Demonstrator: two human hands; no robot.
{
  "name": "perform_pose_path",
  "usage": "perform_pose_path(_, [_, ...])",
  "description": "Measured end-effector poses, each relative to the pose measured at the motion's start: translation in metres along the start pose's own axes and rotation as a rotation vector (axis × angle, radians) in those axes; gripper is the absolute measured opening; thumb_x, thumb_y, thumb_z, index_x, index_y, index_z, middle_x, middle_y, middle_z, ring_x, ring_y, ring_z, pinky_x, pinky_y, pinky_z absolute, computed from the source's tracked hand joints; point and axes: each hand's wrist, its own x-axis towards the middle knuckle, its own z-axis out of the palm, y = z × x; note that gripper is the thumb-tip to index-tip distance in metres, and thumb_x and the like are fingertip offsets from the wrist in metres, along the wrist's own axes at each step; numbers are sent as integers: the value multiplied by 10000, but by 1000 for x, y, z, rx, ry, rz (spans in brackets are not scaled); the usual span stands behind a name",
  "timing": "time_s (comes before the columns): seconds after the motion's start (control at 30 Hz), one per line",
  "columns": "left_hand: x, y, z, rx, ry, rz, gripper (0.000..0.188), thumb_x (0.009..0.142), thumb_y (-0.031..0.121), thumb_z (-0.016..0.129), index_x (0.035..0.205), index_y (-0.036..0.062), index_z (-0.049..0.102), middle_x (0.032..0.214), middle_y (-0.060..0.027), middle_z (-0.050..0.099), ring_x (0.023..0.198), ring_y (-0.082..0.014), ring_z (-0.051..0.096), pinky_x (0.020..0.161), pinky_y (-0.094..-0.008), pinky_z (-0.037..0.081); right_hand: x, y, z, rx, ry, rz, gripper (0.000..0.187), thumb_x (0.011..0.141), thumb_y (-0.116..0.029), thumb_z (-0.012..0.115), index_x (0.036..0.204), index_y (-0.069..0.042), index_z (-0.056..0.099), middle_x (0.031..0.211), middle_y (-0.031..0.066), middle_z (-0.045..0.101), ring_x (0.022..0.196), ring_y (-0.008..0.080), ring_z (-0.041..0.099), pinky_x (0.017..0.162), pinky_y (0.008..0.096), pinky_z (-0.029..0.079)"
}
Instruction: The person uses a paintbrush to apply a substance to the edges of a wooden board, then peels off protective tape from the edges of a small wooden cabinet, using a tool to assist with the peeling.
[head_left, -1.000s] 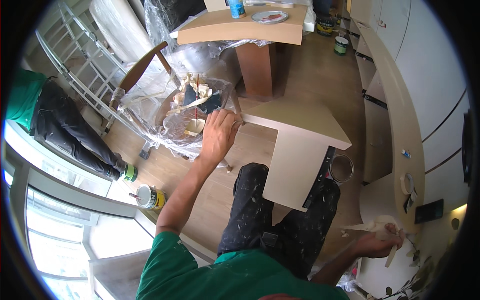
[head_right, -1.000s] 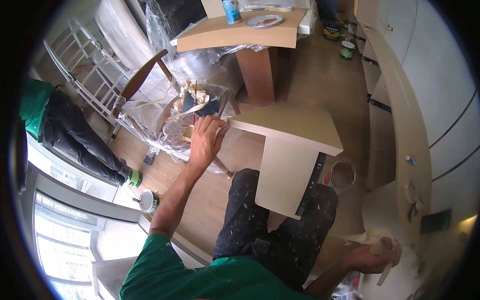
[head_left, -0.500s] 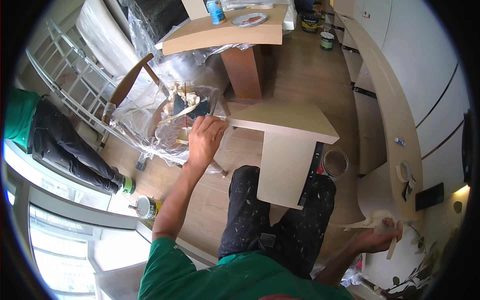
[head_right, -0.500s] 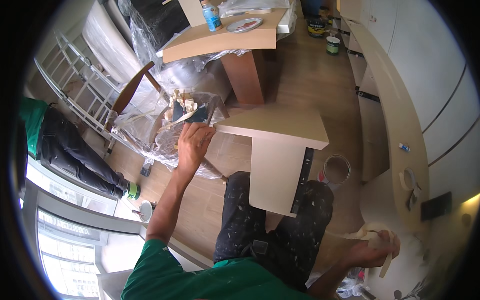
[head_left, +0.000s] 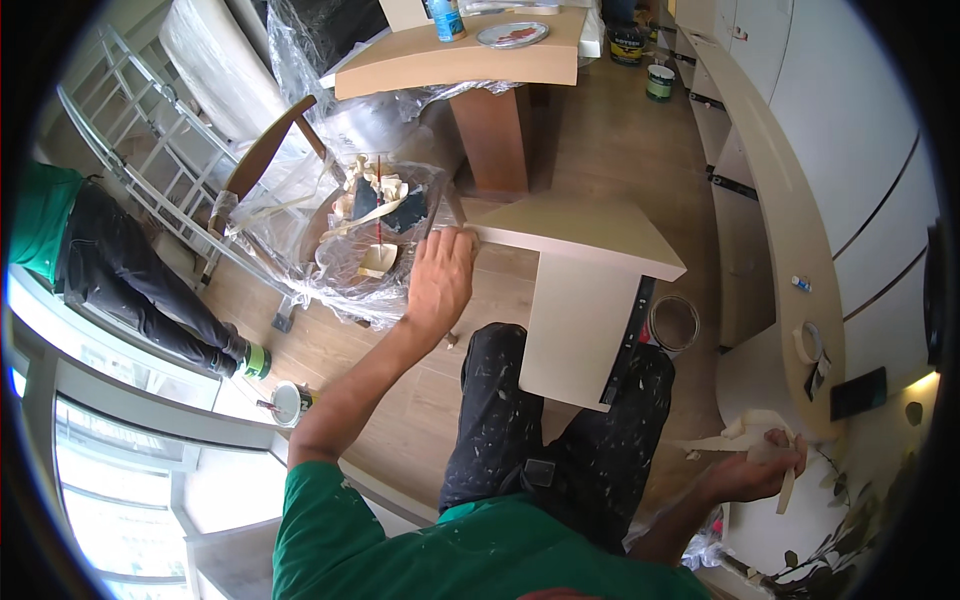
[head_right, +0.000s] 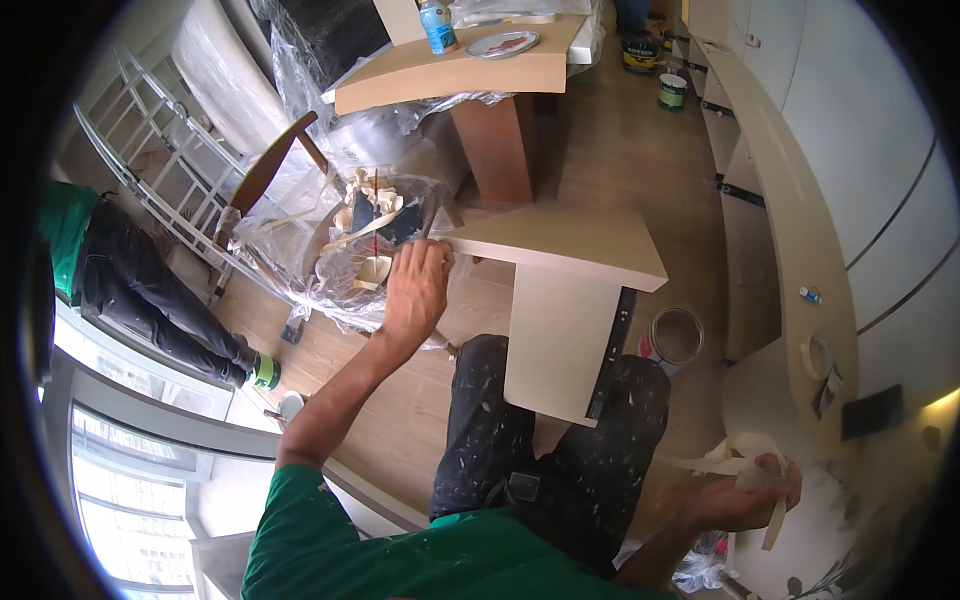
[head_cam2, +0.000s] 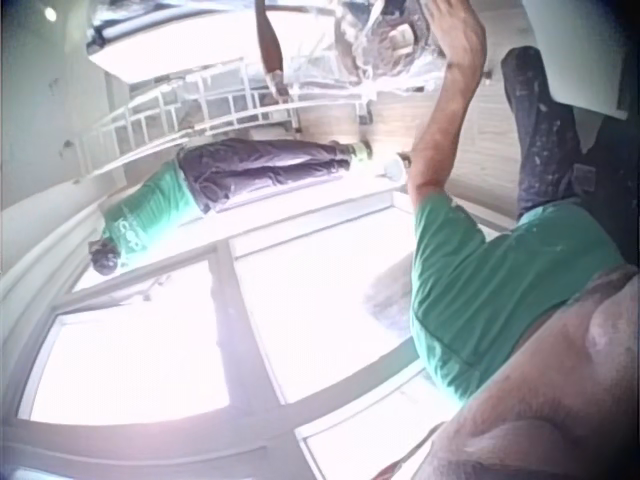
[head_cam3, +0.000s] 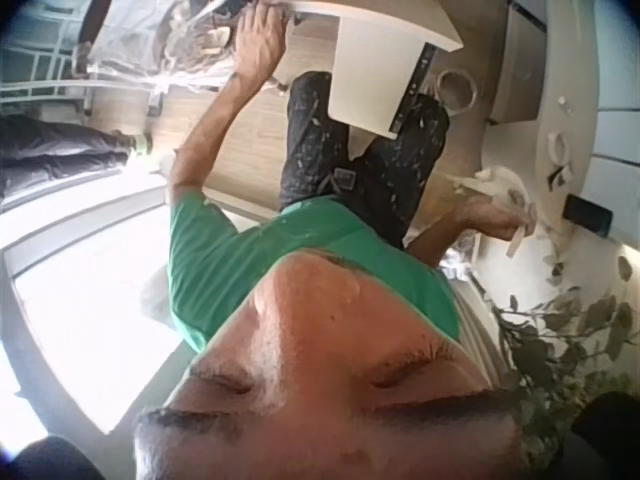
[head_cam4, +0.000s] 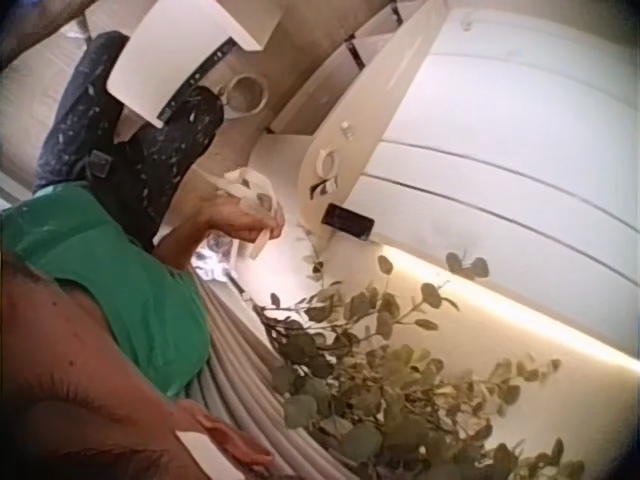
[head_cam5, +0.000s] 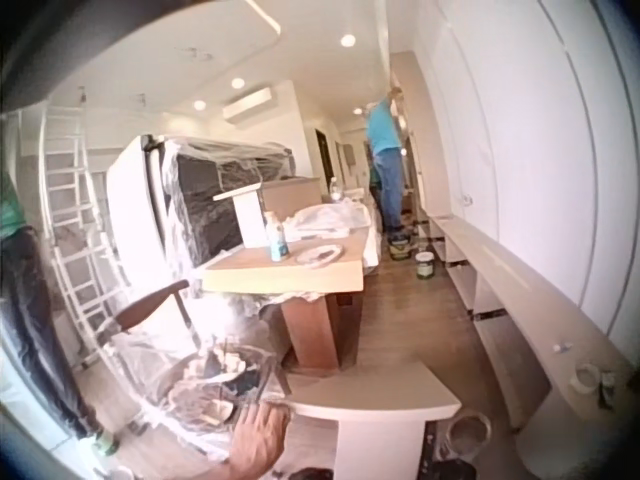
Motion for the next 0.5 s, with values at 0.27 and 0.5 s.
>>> perform_pose_path(0.27, [2,-2,-23,-161,202,-95,214,853,50,775,1043,61,678,1036,-109,662,951,-343,609,904,-477,453,8,7,-18,97,24,9,405,1124,-322,408,1208,39,571,925,105,573,870,194,535,935,392,469])
perform_pose_path(0.5, [11,-14,-19,-183,103,16,228,805,28,799,1013,52,709,1009,-101,674,921,-324,601,820,-423,491,1,9,-17,5,-31,-33,452,1133,-365,353,1136,45,542,952,135,589,800,195,561,747,333,537])
